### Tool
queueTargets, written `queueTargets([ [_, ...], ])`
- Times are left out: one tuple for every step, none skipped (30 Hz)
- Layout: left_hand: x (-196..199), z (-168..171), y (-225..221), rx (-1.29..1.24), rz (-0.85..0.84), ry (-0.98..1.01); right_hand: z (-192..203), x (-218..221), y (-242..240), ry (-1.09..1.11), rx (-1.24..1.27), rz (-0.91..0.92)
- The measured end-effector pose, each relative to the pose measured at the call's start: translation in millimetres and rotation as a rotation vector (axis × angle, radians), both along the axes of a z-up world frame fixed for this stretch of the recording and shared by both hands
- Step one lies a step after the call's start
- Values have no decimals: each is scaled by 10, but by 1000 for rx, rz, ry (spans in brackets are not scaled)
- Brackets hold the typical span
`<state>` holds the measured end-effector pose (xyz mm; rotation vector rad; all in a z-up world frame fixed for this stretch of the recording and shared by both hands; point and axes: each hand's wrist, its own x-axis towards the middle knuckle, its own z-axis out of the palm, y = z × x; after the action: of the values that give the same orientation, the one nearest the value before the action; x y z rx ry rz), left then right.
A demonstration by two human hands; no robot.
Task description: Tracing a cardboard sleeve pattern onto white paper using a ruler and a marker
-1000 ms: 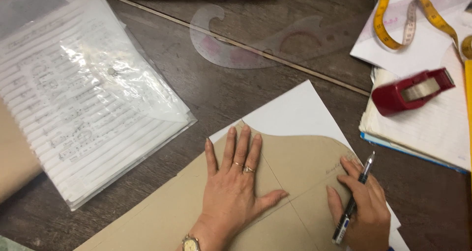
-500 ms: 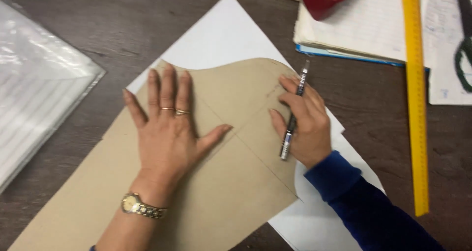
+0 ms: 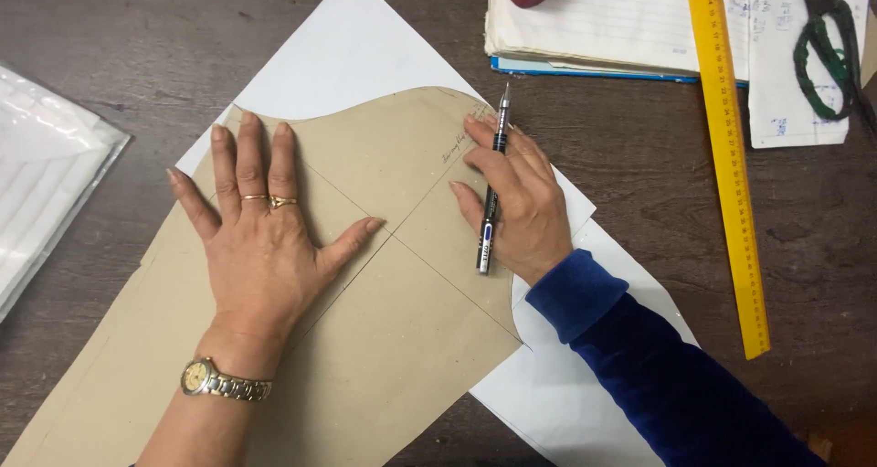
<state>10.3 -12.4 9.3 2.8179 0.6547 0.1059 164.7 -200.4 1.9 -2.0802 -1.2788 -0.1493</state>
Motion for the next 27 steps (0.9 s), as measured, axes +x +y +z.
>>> queueTargets([
  [0,-1,2,-1,-3,2,0,1,1,2,-1,-3],
  [-1,-2,5,2,-4,4,0,1,3,-7,3,0],
  [-3,-5,6,5,-4,6,0,2,5,-16,7,4],
  [-8,-6,1,3,-6,8,-1,-4,-6,-15,5,2],
  [-7,-8,5,1,-5,17,-6,-1,-5,-14,0,2],
  [-6,-11,10,-1,-4,26,-11,3,-4,-13,-4,3],
  [-3,-12,14,-1,-6,26,-7,4,0,-13,-5,1],
  [-1,-12,17,-6,1,38,-3,5,4,-18,-6,2],
  [-8,-8,8,-13,10,54,6,-2,-2,-20,-10,5],
  [-5,-12,-4,-16,9,56,23,-13,-23,-18,-14,5],
  [-4,-4,6,7,13,157,39,-14,-12,-10,-4,15],
  [-1,15,31,31,17,259,66,-12,14,-3,6,25],
  [3,4,4,54,35,247,71,-16,-2,-15,32,40],
  [12,-1,-12,51,17,133,81,-17,-9,1,11,31],
  [30,1,0,62,-1,16,81,-2,14,12,2,26],
  [58,-22,30,100,18,0,96,23,58,-5,40,45],
  [42,-51,23,113,23,-6,116,6,64,-8,25,23],
  [24,-91,20,125,29,-12,125,-14,70,-10,9,1],
  [11,-84,22,140,46,-10,136,-27,76,-9,24,19],
  [2,-84,24,147,35,6,141,-36,80,-18,2,6],
  [20,-95,37,154,21,17,140,-26,88,-33,-19,-11],
  [7,-91,48,169,35,13,145,-34,108,-38,-3,3],
  [5,-95,46,228,34,35,153,-38,110,-49,-27,-9],
  [5,-105,39,287,33,57,154,-40,107,-61,-50,-22],
  [5,-107,49,291,42,56,152,-39,116,-63,-46,-14],
  [6,-114,55,256,40,27,145,-38,121,-61,-42,-17],
  [1,-122,56,220,35,-1,137,-46,117,-58,-40,-22],
])
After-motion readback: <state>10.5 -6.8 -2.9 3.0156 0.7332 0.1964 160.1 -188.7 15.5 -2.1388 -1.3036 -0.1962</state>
